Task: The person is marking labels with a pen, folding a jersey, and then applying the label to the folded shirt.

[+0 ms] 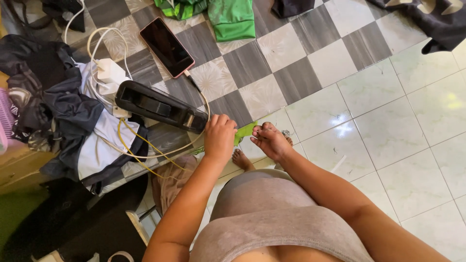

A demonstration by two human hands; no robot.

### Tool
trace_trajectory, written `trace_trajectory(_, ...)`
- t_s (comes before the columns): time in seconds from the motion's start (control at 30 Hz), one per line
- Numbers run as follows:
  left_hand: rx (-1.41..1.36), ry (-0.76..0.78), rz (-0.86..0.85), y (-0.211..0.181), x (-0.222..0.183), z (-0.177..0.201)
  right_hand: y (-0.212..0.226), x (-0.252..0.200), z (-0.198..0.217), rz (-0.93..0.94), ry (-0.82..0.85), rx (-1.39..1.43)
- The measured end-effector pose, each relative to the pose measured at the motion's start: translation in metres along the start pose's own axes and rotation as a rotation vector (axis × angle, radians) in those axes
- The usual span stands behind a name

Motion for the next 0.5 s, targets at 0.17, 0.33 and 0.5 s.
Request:
trace_trajectory(0.17,-0.093,0.039,0.032,0.016,0.013,-0.012,0.003,-0.008,0.003,-0.002,0.005,-0.038)
trace_trajectory(0.33,0.034,-0.021,-0.078,0.004,0.024,-0.010,0.007,-0.016,0.010,-0.003,0.004,-0.045)
trace_trajectory(0.5,0.125,-0.123,-0.279,-0.025,0.026,0.008,0.012,-0.017,0.017,0.010,-0.016,-0.041)
Point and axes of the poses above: each hand's wrist, its own x-axis towards the middle knuckle, its own z-axis out of the back of the hand, y = z × x, the point moved 10 cm from there along x, towards the middle knuckle, and after that the axes turned 5 degrees about -x, right-handed, at the moved point
